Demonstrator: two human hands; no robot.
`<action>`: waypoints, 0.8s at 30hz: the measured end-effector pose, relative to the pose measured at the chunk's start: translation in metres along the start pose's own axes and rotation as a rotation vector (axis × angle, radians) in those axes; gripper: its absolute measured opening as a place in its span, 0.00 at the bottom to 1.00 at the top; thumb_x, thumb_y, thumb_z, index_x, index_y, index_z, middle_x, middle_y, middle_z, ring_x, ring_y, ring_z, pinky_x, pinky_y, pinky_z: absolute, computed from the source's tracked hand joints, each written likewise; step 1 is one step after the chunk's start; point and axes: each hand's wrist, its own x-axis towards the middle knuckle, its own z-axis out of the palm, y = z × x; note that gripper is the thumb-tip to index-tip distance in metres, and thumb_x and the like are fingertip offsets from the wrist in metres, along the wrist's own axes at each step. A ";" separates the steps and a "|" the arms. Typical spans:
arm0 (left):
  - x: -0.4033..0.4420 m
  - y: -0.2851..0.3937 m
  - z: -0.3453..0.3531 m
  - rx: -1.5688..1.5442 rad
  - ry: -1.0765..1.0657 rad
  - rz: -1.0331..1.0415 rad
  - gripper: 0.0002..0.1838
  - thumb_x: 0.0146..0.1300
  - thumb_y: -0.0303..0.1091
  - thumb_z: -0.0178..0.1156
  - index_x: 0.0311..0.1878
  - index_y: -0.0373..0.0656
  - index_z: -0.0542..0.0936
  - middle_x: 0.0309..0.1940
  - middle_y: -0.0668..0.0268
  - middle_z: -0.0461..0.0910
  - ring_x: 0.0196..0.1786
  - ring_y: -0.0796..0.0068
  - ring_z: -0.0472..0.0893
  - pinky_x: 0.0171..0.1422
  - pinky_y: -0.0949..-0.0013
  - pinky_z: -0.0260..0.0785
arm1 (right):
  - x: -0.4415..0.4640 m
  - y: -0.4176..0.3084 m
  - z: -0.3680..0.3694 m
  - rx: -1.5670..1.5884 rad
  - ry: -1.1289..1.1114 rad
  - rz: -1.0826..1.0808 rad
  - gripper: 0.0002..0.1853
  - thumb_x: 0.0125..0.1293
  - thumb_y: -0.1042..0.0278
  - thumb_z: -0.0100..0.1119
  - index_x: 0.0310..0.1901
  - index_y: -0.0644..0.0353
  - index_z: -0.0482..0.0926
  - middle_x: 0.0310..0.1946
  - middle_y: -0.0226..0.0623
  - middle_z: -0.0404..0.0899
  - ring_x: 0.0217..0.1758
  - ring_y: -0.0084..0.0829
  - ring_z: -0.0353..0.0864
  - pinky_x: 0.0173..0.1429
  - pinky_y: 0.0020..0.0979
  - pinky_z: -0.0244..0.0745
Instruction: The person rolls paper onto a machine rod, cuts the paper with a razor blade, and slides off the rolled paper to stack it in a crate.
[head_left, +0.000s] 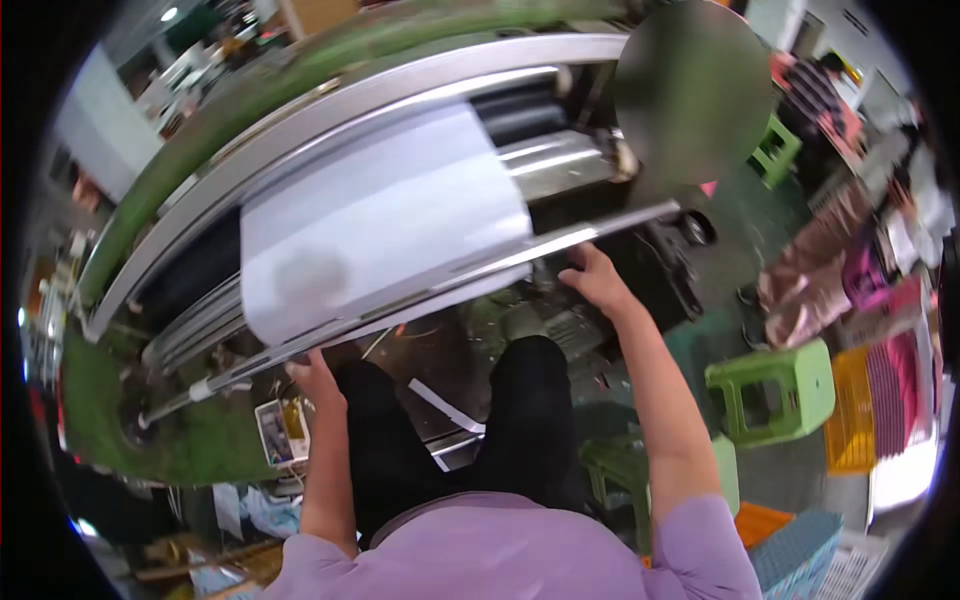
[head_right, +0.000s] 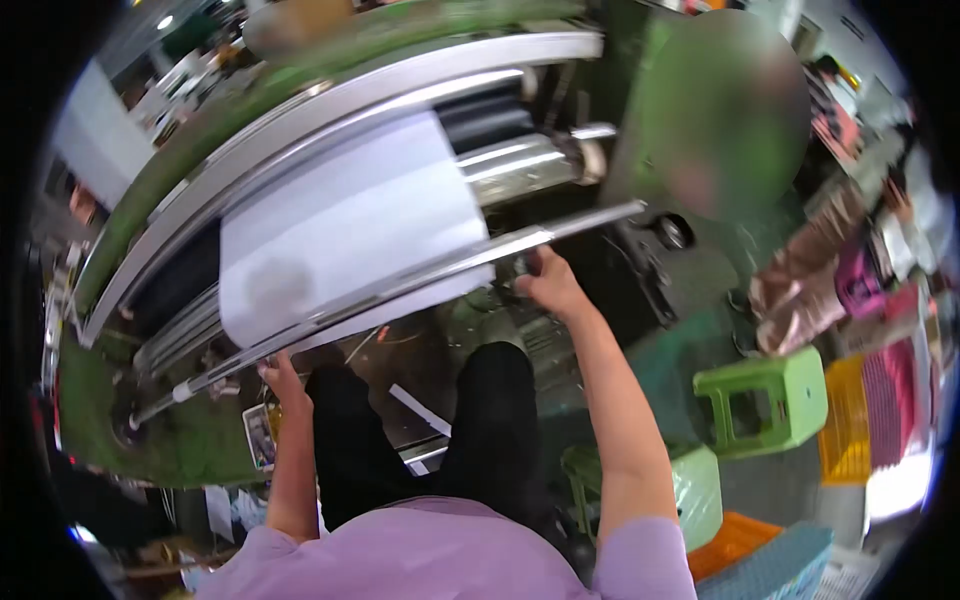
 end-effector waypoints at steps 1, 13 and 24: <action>0.013 0.003 -0.014 -0.099 -0.011 -0.082 0.24 0.66 0.34 0.59 0.62 0.37 0.66 0.53 0.62 0.73 0.53 0.71 0.75 0.58 0.69 0.68 | 0.022 0.017 0.017 0.054 0.077 -0.053 0.22 0.53 0.68 0.64 0.51 0.66 0.78 0.44 0.36 0.82 0.48 0.28 0.79 0.55 0.30 0.72; -0.001 0.045 -0.132 -0.428 -0.441 -0.500 0.15 0.62 0.35 0.62 0.50 0.40 0.76 0.43 0.67 0.81 0.43 0.75 0.81 0.42 0.68 0.76 | -0.033 -0.088 -0.037 0.053 -0.405 0.625 0.14 0.64 0.56 0.62 0.31 0.59 0.81 0.22 0.29 0.79 0.23 0.19 0.75 0.29 0.20 0.66; 0.013 0.123 -0.112 -0.541 -0.285 -0.473 0.10 0.63 0.38 0.62 0.39 0.40 0.80 0.28 0.66 0.82 0.27 0.75 0.82 0.29 0.78 0.73 | -0.037 -0.234 0.047 -0.662 0.051 -0.697 0.08 0.54 0.69 0.67 0.31 0.64 0.80 0.37 0.32 0.82 0.45 0.32 0.78 0.47 0.32 0.69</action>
